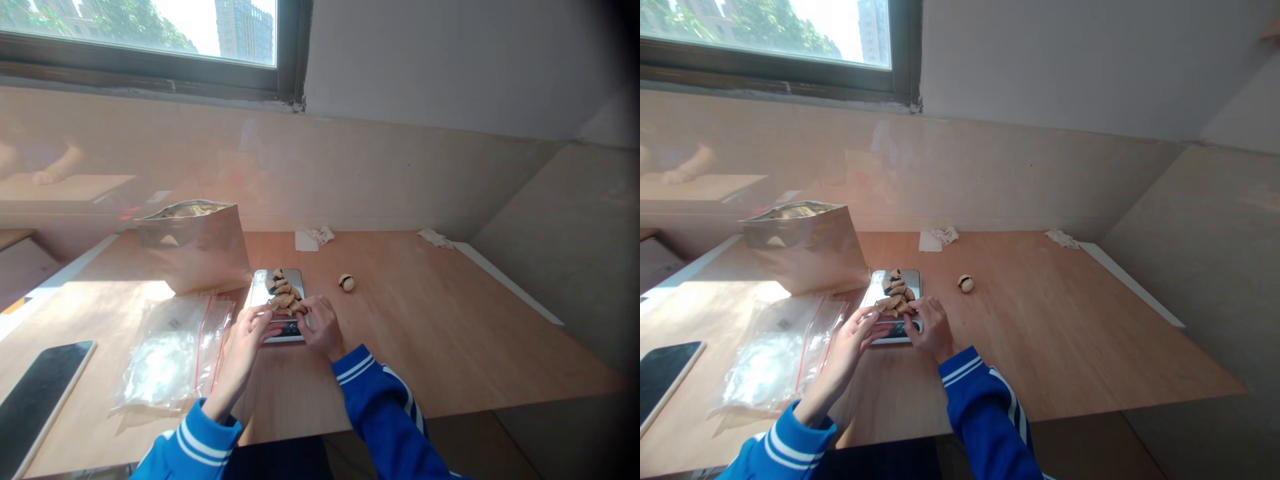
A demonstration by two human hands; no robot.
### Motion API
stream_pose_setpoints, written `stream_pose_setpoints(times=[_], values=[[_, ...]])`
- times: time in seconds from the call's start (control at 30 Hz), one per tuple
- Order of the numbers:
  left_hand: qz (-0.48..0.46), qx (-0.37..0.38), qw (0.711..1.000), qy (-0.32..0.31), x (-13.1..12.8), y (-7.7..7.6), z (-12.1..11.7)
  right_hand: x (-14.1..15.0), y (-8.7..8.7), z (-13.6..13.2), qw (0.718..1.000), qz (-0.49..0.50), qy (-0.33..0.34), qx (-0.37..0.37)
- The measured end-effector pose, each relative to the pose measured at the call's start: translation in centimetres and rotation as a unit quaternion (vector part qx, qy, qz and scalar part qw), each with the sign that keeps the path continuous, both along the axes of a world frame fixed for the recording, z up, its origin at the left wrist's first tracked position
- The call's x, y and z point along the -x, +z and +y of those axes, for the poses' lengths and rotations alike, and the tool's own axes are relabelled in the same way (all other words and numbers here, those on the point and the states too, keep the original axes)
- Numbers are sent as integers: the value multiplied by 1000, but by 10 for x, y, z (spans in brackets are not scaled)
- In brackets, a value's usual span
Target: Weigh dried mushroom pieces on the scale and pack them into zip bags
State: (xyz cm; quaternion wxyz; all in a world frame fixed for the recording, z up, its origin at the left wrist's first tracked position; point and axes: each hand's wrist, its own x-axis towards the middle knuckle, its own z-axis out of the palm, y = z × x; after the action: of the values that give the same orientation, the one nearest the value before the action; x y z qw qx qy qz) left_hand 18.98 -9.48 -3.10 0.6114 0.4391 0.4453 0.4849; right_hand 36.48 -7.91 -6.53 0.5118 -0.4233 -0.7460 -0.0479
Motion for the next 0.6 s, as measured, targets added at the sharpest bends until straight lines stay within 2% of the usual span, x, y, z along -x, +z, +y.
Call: stream_pose_setpoints(times=[0.2,0.4,0.5,0.6], values=[[82,-24,992,91,17,10,10,-14,-6,12,985,84,-145,32],[162,-41,981,103,35,6,20,-32,-16,26,953,64,-271,122],[253,-83,957,112,36,1,25,-36,-21,28,941,42,-297,155],[360,-132,917,109,33,-1,28,-38,-25,29,934,27,-309,175]])
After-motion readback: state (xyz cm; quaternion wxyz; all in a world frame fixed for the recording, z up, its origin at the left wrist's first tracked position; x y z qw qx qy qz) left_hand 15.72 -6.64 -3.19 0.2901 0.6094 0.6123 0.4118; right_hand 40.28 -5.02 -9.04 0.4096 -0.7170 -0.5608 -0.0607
